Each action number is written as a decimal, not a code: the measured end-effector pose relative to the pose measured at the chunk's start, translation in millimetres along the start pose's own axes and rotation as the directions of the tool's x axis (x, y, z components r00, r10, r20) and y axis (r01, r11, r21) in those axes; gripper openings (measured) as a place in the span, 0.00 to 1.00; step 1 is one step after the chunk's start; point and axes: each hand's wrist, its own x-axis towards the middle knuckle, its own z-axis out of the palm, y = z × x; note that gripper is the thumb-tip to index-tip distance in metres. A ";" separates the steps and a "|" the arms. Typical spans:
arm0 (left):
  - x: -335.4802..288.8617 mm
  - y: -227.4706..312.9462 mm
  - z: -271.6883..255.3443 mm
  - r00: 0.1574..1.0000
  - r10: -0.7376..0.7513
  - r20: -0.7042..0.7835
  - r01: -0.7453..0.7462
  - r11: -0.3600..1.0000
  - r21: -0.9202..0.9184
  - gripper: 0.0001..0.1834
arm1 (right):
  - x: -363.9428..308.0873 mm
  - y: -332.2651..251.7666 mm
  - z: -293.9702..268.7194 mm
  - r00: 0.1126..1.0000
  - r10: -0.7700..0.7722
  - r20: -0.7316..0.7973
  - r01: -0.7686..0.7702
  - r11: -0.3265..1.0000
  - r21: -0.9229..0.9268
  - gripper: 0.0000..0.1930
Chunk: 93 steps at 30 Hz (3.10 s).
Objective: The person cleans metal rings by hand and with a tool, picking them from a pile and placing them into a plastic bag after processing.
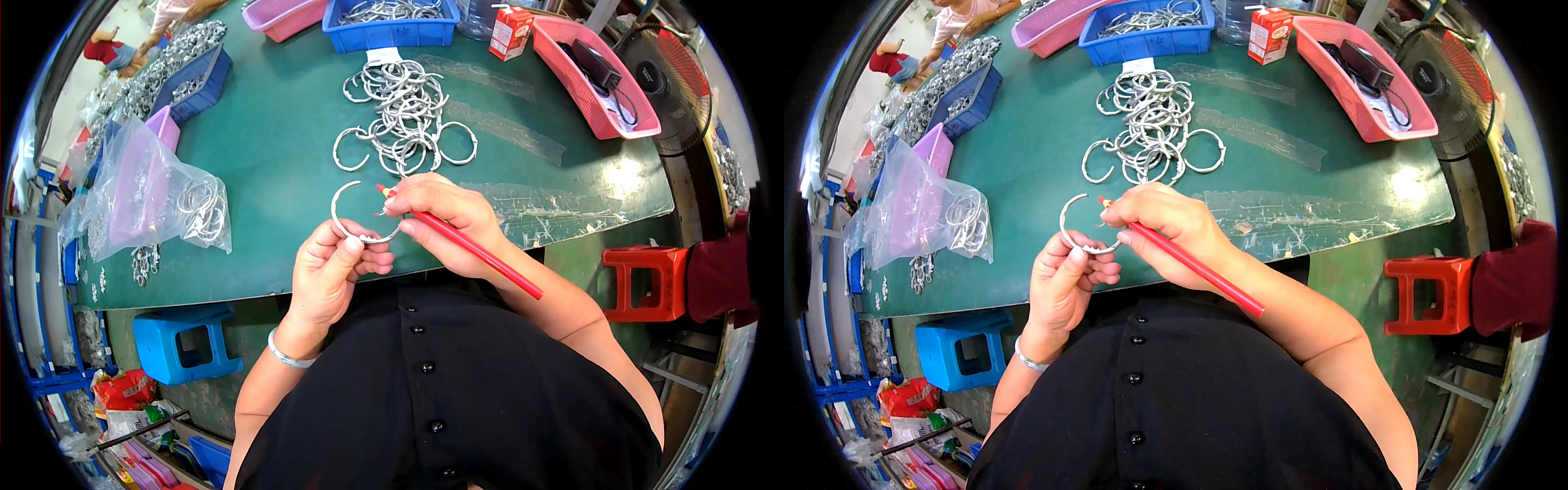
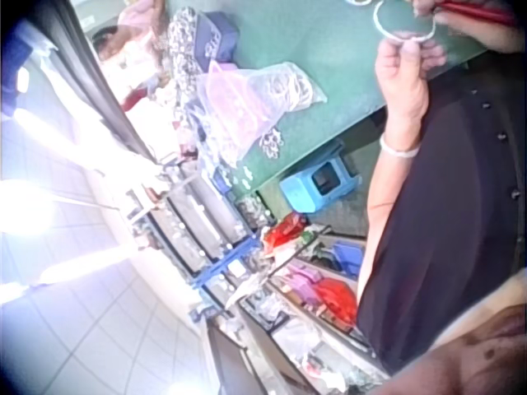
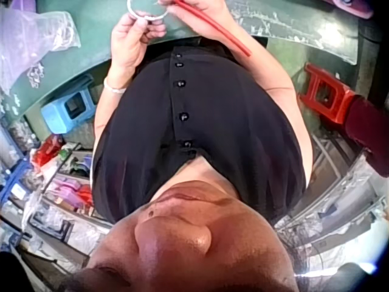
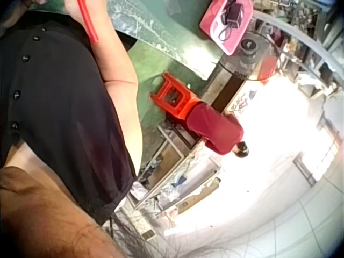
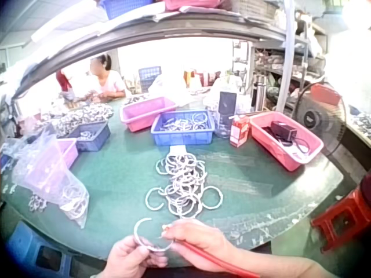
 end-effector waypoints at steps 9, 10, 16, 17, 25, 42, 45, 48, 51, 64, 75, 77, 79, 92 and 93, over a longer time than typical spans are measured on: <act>-0.9 2.6 1.8 0.996 0.085 -0.032 -0.083 0.995 0.061 0.06 | 0.6 2.7 -12.6 0.998 -0.004 0.065 -0.017 0.949 0.314 0.06; -0.4 4.1 1.6 0.995 0.091 -0.033 -0.088 0.993 0.081 0.06 | 1.1 0.3 -12.8 0.998 -0.004 0.069 -0.014 0.966 0.258 0.06; 0.2 6.7 4.2 0.993 0.109 -0.042 -0.105 0.990 0.090 0.06 | 0.1 -6.6 -8.1 0.998 0.024 0.052 -0.031 0.989 0.142 0.07; 0.4 7.1 4.6 0.993 0.112 -0.043 -0.108 0.990 0.087 0.06 | 1.7 -6.9 -8.8 0.998 0.006 0.065 -0.014 0.992 0.127 0.07; -1.5 8.6 8.0 0.992 0.119 -0.051 -0.117 0.992 0.044 0.06 | 1.8 -9.1 -7.9 0.997 -0.008 0.073 0.001 0.996 0.086 0.06; -2.0 7.0 7.9 0.986 0.157 -0.048 -0.153 0.984 0.093 0.06 | 1.8 -8.2 -4.5 0.999 -0.009 0.051 0.004 0.995 0.099 0.06; -2.1 7.3 7.7 0.987 0.156 -0.048 -0.151 0.983 0.100 0.06 | 1.6 -7.5 -4.2 0.998 0.003 0.055 -0.009 0.994 0.109 0.05; -1.5 8.4 7.8 0.986 0.160 -0.046 -0.154 0.982 0.105 0.06 | 2.2 -8.9 -3.7 0.998 0.032 0.045 -0.038 0.990 0.135 0.06; -2.1 7.0 7.1 0.986 0.158 -0.049 -0.152 0.982 0.108 0.06 | 0.5 -8.4 -1.9 0.998 0.046 0.032 -0.050 0.987 0.151 0.06; -0.1 10.0 6.2 0.985 0.142 -0.095 -0.132 0.986 0.107 0.07 | -2.7 0.0 2.0 0.996 0.091 -0.006 -0.086 0.961 0.262 0.06; -2.9 9.7 6.5 0.990 0.104 -0.092 -0.100 0.994 0.040 0.07 | -6.9 -4.2 0.9 0.989 0.146 0.005 -0.140 0.938 0.317 0.06; -0.4 9.9 6.0 0.991 0.101 -0.092 -0.097 0.994 0.047 0.07 | -5.7 -4.3 1.2 0.990 0.141 0.016 -0.139 0.948 0.287 0.05; 1.5 10.2 4.8 0.991 0.102 -0.086 -0.098 0.994 0.051 0.07 | -1.7 -5.7 -0.4 0.994 0.100 0.032 -0.105 0.971 0.213 0.05; 1.6 9.2 7.2 0.989 0.117 -0.090 -0.110 0.991 0.077 0.07 | 2.1 -4.9 1.2 1.000 0.010 0.028 -0.014 0.988 0.152 0.05; 2.1 9.9 7.4 0.989 0.122 -0.089 -0.115 0.990 0.078 0.07 | 3.0 -4.9 1.1 1.000 0.003 0.028 -0.007 0.989 0.148 0.05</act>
